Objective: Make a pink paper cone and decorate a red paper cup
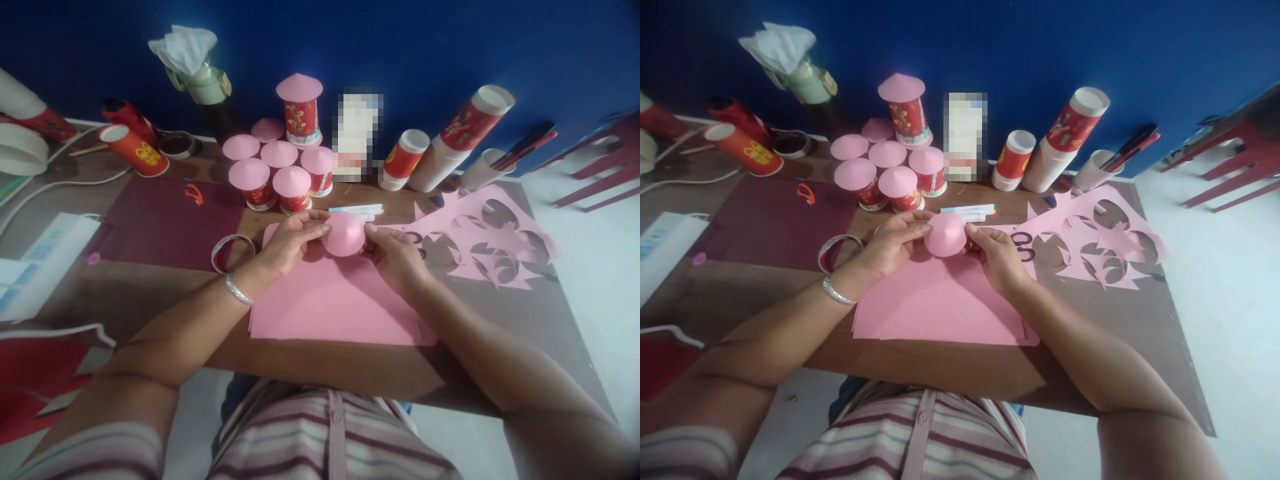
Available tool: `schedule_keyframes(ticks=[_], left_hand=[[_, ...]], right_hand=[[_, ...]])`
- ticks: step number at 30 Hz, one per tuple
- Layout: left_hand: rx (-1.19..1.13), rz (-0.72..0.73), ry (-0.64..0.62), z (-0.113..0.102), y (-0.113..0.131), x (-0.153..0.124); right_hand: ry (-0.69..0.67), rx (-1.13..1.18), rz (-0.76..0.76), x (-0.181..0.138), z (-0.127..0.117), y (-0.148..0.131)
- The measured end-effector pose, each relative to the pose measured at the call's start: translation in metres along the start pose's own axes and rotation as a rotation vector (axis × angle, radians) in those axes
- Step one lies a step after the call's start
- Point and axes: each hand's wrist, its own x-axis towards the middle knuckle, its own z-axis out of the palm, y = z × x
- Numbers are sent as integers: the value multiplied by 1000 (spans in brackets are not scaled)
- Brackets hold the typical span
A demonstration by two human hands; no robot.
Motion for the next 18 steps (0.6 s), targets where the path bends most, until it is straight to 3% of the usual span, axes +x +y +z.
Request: schedule_keyframes(ticks=[5,18], left_hand=[[18,-7,-15,0,0,-1],[2,46,-30,1,0,-2]], right_hand=[[-61,43,49,-1,1,3],[-47,-9,71,-3,1,3]])
